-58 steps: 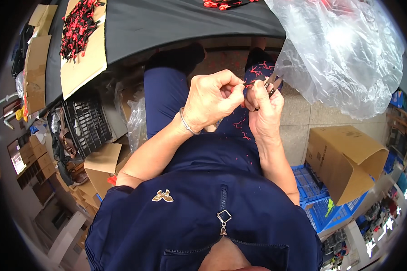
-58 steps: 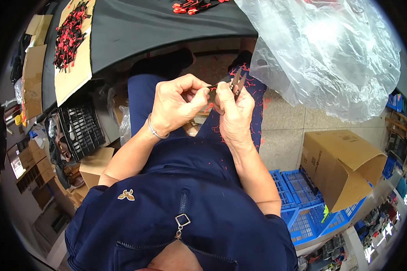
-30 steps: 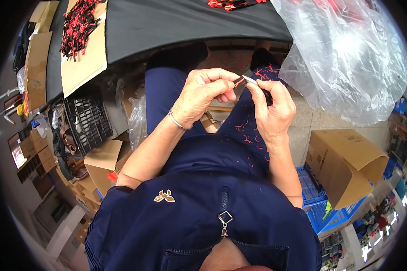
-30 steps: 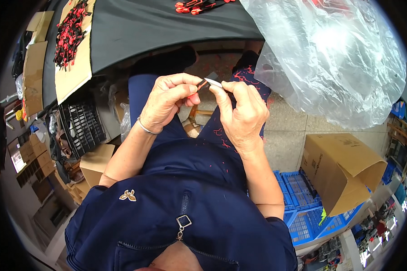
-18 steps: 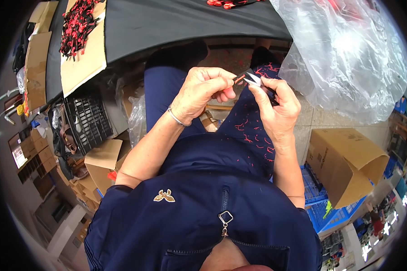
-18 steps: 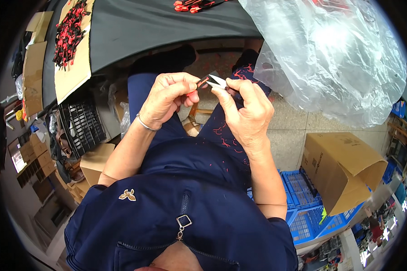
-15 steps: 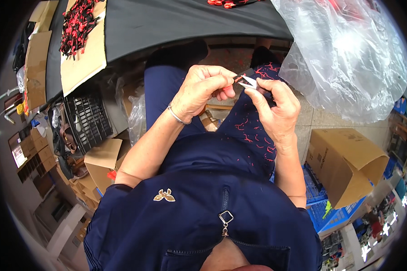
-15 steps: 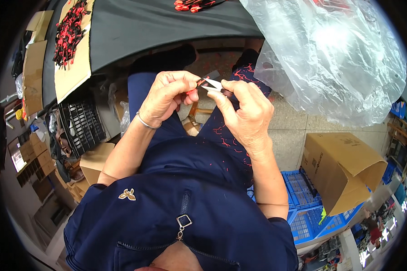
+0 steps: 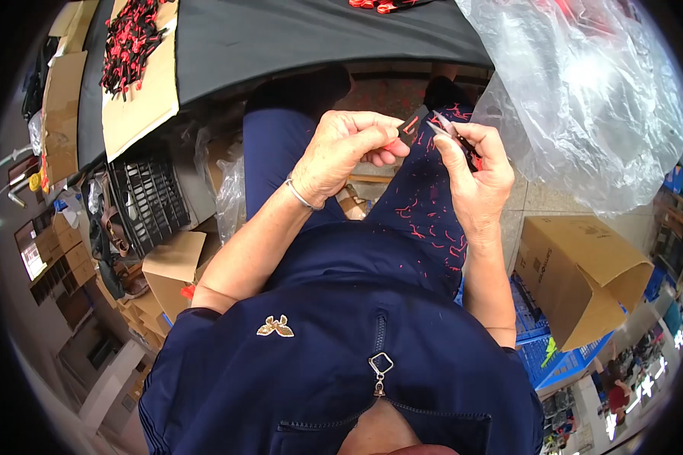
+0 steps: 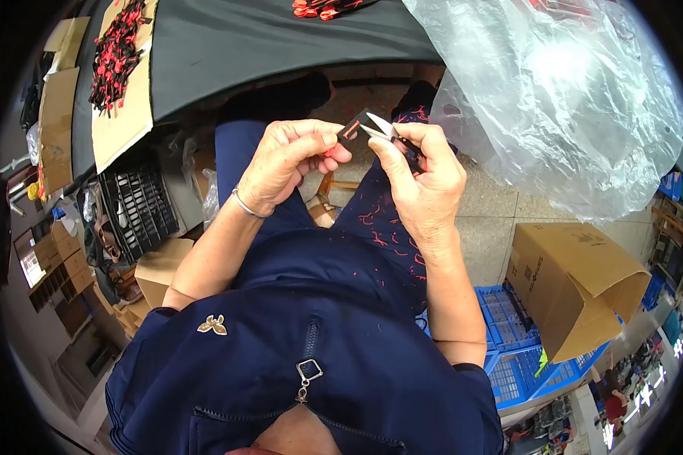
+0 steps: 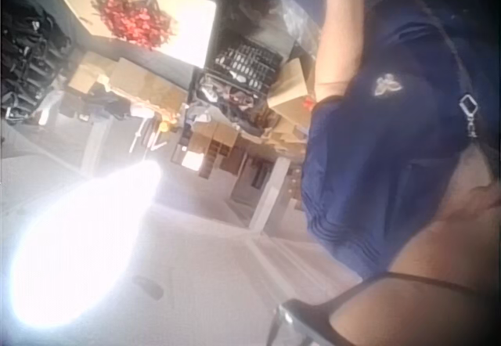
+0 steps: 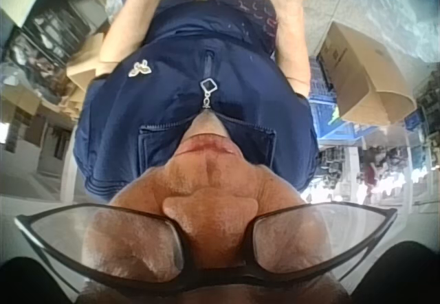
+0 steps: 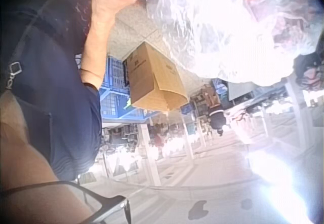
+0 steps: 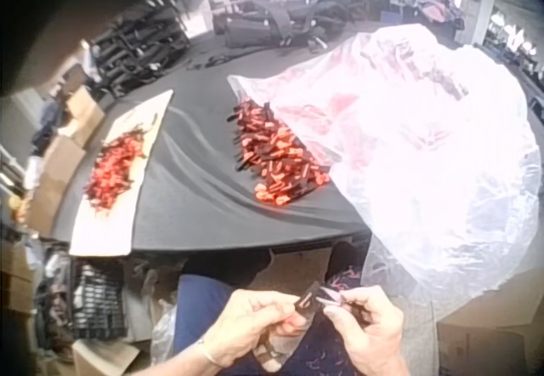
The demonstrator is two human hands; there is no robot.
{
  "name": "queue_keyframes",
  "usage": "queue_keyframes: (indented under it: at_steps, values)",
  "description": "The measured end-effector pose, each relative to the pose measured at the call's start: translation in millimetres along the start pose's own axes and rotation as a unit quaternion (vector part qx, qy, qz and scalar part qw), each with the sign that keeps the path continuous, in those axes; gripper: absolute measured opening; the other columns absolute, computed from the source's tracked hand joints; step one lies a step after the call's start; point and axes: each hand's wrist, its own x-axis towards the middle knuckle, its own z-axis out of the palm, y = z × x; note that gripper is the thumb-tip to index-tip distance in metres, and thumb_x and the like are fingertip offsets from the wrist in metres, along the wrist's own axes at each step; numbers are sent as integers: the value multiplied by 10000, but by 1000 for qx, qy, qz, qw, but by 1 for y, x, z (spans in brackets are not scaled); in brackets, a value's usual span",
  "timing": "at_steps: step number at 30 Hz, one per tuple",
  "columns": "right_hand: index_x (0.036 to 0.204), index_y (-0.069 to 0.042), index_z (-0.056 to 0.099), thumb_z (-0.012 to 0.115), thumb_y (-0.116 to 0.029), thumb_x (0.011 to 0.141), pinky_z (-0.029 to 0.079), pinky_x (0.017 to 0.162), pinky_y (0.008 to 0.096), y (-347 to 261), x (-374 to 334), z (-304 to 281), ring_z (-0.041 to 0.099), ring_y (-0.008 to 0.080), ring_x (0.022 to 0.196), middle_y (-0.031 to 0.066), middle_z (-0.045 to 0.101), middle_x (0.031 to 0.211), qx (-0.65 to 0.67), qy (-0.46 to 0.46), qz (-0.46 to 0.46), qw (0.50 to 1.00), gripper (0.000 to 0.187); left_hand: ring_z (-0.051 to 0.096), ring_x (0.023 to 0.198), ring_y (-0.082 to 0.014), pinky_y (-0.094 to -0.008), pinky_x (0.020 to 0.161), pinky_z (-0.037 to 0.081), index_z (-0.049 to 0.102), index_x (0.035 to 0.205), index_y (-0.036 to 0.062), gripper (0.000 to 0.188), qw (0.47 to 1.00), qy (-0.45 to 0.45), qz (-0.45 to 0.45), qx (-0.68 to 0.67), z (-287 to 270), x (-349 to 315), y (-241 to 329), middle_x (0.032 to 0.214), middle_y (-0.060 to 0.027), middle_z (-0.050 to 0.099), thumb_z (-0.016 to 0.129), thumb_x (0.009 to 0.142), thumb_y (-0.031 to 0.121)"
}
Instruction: The person is assembling small electrical components by sliding red rubber sleeves onto black wire connectors using their hands. They pick up components from a pile on the table and place the finished pieces onto a cardboard sheet.
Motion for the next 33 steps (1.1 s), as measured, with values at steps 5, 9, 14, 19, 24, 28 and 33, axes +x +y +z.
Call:
queue_keyframes:
  at_steps: [5,9,14,19,24,28,33]
  values:
    - [871,-15,594,760,-46,742,467,617,190,-3,-10,13,570,33,676,10,646,762,112,-14,91,989,213,624,689,-97,-210,660,514,648,1012,-35,224,1000,-8,0,-25,15,-5,-10,780,-72,663,574,877,127]
    - [852,-21,601,693,-20,766,459,574,227,10,-8,17,576,76,612,57,638,702,22,6,86,996,126,639,693,-116,-209,644,514,655,978,-25,198,1000,3,-13,2,22,-12,-9,814,-100,677,567,875,120]
    - [987,-33,613,742,-104,762,470,656,244,1,-4,2,606,120,709,84,645,808,43,0,124,991,269,647,694,-124,-213,640,517,652,994,-19,217,999,33,-31,-26,17,-13,-7,831,-113,684,578,868,141]
    - [930,-41,623,769,-160,735,480,611,262,2,-16,-1,615,157,680,78,651,793,-9,18,27,999,271,642,687,-116,-218,641,519,649,997,-24,221,998,32,-28,-47,18,-13,-7,819,-107,682,575,863,135]
    - [843,-45,626,764,-149,716,467,554,303,6,-17,1,588,205,625,60,639,725,-142,9,-95,985,215,629,660,-106,-219,639,520,648,985,-30,211,999,28,-18,-42,16,-12,-6,800,-101,679,564,859,117]
    - [828,-43,627,766,-143,713,471,556,302,6,-19,3,594,200,630,56,644,729,-55,12,-20,998,206,615,633,-98,-217,632,517,650,975,-31,200,999,39,-24,-24,12,-11,-7,782,-96,677,555,857,98]
    - [821,-42,626,769,-139,710,474,557,303,8,-16,5,597,198,631,54,644,719,-134,5,-91,987,205,604,618,-88,-210,622,509,656,959,-31,191,999,39,-15,3,14,-10,-7,763,-90,674,550,856,91]
